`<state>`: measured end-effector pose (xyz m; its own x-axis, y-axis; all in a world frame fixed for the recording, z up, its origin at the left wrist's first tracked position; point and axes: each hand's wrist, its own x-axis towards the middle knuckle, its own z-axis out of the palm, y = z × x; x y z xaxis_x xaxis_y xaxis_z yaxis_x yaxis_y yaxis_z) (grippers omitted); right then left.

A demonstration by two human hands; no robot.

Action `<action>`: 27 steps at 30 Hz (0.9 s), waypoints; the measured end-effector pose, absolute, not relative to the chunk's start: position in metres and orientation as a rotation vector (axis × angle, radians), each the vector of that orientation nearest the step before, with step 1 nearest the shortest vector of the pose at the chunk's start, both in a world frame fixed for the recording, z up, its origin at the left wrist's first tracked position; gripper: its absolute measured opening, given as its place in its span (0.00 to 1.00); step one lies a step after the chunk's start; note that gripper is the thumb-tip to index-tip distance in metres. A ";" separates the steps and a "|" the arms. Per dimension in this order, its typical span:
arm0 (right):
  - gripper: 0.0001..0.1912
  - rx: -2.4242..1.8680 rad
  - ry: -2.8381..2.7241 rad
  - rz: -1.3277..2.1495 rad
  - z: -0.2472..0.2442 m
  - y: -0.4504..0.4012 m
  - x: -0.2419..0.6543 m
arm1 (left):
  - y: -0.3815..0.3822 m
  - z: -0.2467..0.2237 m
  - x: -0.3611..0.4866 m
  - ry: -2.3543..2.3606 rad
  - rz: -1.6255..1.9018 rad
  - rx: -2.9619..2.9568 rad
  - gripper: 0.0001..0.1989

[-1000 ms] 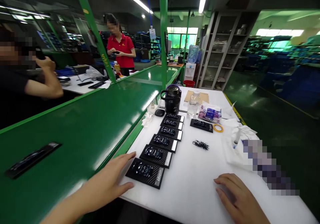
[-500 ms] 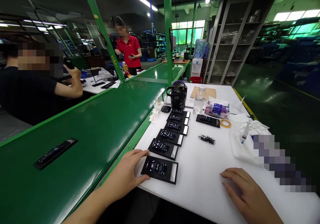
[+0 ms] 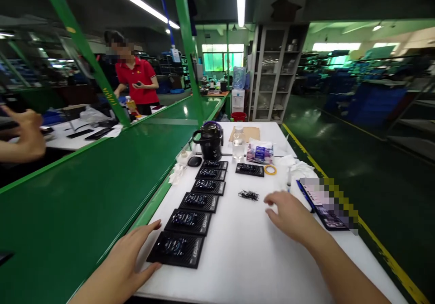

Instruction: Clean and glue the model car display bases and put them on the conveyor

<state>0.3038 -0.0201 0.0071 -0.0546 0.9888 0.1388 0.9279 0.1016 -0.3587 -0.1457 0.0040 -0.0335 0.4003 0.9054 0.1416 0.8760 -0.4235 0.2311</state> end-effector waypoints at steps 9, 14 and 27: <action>0.12 -1.920 -1.971 0.228 -0.027 0.044 0.306 | 0.054 0.043 -0.063 1.189 0.284 2.791 0.18; 0.15 -1.890 -2.040 0.168 -0.029 0.041 0.302 | 0.135 0.052 0.082 0.959 0.143 2.917 0.19; 0.14 -1.904 -2.149 0.087 -0.030 0.048 0.302 | 0.233 0.002 0.158 0.959 -0.062 2.777 0.25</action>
